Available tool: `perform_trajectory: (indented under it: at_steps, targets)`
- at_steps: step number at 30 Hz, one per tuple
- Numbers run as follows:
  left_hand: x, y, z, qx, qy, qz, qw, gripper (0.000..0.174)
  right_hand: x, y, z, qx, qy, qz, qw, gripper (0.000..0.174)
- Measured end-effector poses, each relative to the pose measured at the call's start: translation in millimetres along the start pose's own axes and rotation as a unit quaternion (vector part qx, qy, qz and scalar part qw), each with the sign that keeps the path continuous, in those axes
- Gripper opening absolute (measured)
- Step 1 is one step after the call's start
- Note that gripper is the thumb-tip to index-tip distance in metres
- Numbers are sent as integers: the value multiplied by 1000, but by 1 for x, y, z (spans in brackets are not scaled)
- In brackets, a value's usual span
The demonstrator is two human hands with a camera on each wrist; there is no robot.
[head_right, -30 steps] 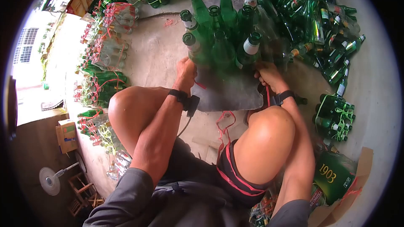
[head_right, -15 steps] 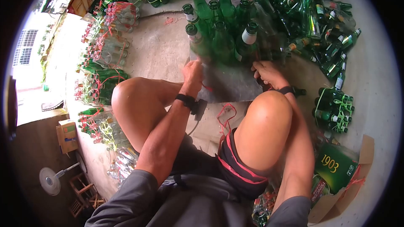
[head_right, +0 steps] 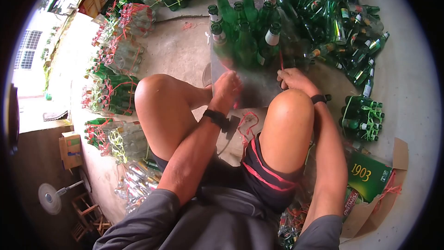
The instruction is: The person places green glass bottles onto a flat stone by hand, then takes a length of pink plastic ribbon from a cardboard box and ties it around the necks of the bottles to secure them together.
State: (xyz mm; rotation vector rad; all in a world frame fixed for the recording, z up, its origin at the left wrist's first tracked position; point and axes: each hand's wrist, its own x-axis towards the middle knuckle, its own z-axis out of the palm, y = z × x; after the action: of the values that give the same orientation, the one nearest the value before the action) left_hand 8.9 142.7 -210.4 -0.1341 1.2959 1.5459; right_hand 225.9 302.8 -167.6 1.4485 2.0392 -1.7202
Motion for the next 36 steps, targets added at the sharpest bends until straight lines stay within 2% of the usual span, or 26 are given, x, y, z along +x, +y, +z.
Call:
perform_trajectory:
  at_steps: [1,5,8,10,11,13,17,19,23,25,29,32,34,36]
  targets:
    - [-2,-4,-2,11,-1,-7,1000,18,-1,3,3,4,-4,-9,1000,42]
    - [-6,-9,-4,10,-14,10,1000,22,-18,-3,14,35,-29,-15,999,43]
    - [-6,-10,1,50,9,3,999,22,-24,4,24,43,-25,-14,999,45]
    - [-8,-10,4,50,23,-2,998,18,-34,11,34,28,69,-62,995,44]
    - [-9,-11,5,50,25,-3,998,18,-34,11,34,29,68,-60,995,44]
    - [-7,-13,6,19,-13,6,1000,17,-37,9,30,143,-56,-79,985,42]
    - [-8,-14,10,2,-14,-6,1000,15,-46,2,36,179,-63,-85,978,43]
    - [-7,-17,11,-38,-25,-9,999,13,-51,-2,39,190,-24,-78,978,43]
    - [-7,-22,14,-61,-14,-9,998,11,-32,1,32,145,-28,-40,988,45]
    - [-7,-25,14,-41,-7,30,999,12,-21,7,32,122,-3,-30,992,44]
    - [-7,-27,14,-36,8,29,999,12,-14,6,29,113,29,-14,993,45]
    - [-9,-37,11,0,-13,29,1000,12,-5,17,27,134,51,-17,990,45]
    - [-18,-50,12,24,-56,14,998,12,-3,18,25,148,68,-27,986,42]
    - [-24,-57,13,28,-51,12,998,13,-5,18,24,140,72,-34,987,42]
